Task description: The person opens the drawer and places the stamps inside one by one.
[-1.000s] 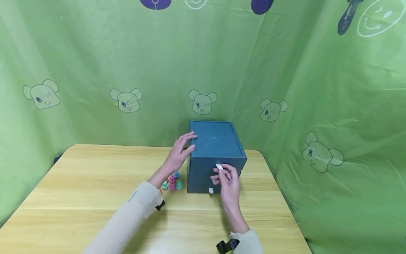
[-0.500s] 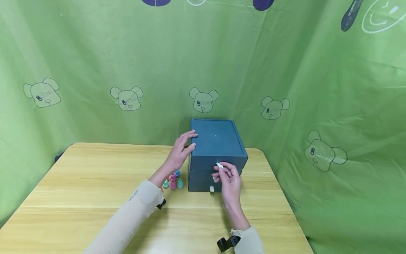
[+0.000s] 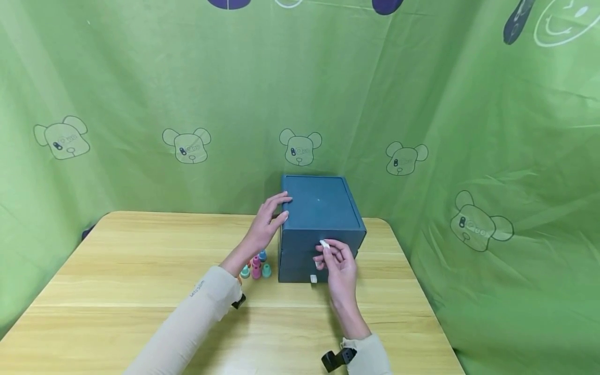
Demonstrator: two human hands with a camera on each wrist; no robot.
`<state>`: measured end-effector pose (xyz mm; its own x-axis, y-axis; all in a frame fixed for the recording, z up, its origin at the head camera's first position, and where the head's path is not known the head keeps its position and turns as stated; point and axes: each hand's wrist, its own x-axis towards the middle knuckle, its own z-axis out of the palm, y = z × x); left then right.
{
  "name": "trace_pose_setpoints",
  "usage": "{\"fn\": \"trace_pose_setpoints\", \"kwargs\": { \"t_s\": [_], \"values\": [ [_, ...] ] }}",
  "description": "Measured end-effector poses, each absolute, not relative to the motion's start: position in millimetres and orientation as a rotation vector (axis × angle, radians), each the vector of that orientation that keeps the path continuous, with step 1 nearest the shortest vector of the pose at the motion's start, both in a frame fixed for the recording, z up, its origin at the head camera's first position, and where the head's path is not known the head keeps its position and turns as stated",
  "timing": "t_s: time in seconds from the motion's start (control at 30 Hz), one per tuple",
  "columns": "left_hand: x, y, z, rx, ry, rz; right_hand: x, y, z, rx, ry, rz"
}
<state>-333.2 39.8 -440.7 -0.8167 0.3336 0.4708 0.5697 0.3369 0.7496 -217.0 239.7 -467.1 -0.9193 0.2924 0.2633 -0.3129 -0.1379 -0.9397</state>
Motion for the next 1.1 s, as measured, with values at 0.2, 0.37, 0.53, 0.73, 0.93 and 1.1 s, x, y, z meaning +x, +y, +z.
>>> {"fn": "trace_pose_setpoints", "kwargs": {
  "t_s": [0.2, 0.37, 0.53, 0.73, 0.93, 1.1],
  "values": [
    [-333, 40, -441, -0.816, -2.374, -1.471, -216, 240, -467, 0.023, -1.742, 2.109],
    [-332, 40, -440, -0.811, -2.38, -1.479, -213, 240, -467, 0.031, -1.737, 2.115],
    [-332, 40, -439, -0.809, -2.383, -1.488, -211, 241, -467, 0.045, -1.731, 2.117],
    [-331, 39, -439, -0.816, -2.377, -1.501, -206, 241, -467, 0.068, -1.738, 2.112],
    [-331, 39, -438, -0.821, -2.366, -1.509, -200, 242, -467, 0.047, -1.764, 2.107],
    [-330, 39, -438, -0.822, -2.376, -1.499, -194, 243, -466, 0.025, -1.774, 2.113]
  ]
}}
